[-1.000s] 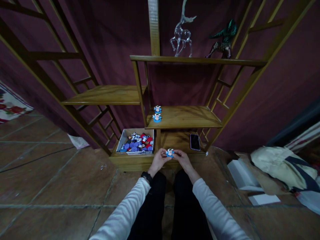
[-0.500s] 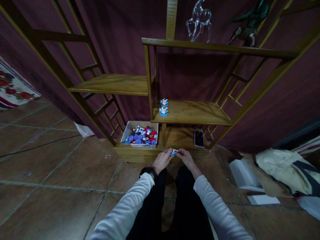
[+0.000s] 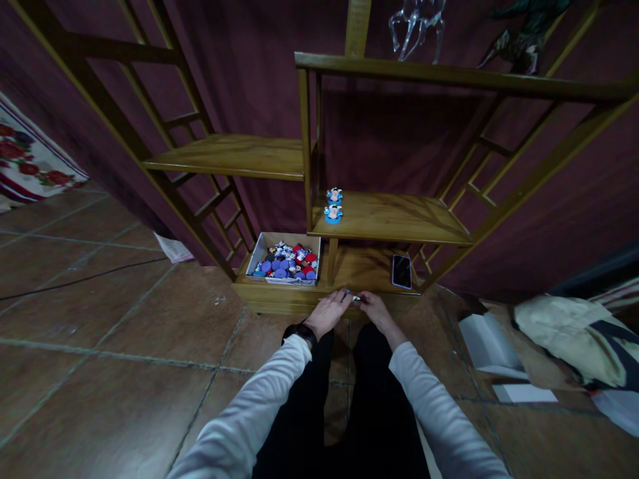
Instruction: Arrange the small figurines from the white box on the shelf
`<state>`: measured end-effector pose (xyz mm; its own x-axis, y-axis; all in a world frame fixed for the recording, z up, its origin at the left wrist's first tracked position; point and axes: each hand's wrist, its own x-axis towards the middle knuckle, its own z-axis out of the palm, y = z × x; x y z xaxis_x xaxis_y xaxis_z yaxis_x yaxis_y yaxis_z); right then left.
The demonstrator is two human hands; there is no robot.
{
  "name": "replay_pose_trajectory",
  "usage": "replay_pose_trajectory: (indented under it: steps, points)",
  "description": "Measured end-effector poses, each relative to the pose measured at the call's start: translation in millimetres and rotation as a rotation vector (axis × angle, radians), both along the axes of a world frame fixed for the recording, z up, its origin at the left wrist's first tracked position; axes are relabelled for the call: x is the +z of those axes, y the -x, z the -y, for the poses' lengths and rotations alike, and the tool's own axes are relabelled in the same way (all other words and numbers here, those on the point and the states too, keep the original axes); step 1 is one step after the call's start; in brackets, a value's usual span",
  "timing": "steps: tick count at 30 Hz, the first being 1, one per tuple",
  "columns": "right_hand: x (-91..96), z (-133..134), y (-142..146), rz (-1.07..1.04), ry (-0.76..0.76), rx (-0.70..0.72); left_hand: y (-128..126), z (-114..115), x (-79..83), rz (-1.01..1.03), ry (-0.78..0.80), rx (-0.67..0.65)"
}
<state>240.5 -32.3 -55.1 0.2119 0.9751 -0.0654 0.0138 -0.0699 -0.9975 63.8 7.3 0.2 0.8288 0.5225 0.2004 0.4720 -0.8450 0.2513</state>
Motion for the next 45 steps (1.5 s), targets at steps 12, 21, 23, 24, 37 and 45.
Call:
replay_pose_trajectory:
  steps: [12, 21, 23, 24, 37, 45]
  points:
    - [8.1, 5.4, 2.1, -0.03, -0.002, -0.03, -2.2, -0.4, 8.4, 0.051, 0.101, 0.007]
    - [16.2, 6.3, 6.5, -0.099, 0.042, -0.098, -19.0, -18.6, -29.7, 0.673, 0.948, 0.22]
    - [16.4, 5.1, 7.6, -0.098, 0.052, -0.108, -19.9, -20.7, -33.8, 0.782, 1.106, 0.247]
    - [16.4, 4.6, 8.1, -0.092, 0.053, -0.107, -19.2, -21.1, -34.2, 0.816, 1.175, 0.258]
    - [27.1, 3.2, 12.6, -0.124, 0.073, -0.023, -6.6, -20.9, -27.7, 0.87, 1.47, 0.27]
    - [28.4, 2.5, 14.7, -0.145, 0.084, -0.014, -6.2, -20.8, -23.8, 0.89, 1.591, 0.303]
